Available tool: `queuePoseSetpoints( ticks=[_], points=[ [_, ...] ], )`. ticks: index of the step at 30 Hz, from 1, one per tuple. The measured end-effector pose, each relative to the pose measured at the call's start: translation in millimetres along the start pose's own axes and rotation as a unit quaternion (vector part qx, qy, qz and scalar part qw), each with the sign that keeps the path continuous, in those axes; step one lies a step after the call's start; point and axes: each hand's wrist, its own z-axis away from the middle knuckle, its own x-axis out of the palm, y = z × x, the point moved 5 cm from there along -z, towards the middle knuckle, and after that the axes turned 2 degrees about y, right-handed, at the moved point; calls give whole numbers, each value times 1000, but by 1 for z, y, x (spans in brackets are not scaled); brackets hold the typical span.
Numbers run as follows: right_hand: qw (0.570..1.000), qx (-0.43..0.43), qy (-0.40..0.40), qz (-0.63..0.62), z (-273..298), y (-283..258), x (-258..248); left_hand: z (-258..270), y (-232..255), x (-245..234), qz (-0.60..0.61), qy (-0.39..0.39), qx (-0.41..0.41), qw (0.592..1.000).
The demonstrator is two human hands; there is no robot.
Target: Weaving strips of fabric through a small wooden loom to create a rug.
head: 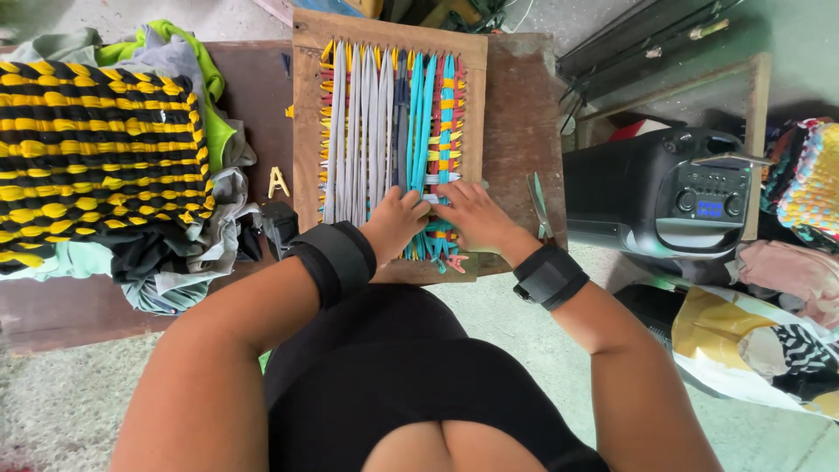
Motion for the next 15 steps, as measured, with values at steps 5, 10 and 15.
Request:
queuePoseSetpoints(
  ticks=[5, 10, 15],
  points=[
    [999, 4, 18, -34, 5, 4, 1, 4, -1, -7, -28, -18, 31, 999],
    [996, 3, 56, -72, 12, 10, 6, 2, -6, -10, -10, 1, 34, 999],
    [991, -9, 89, -98, 14, 7, 1, 2, -7, -7, -3, -41, 16, 999]
  ],
)
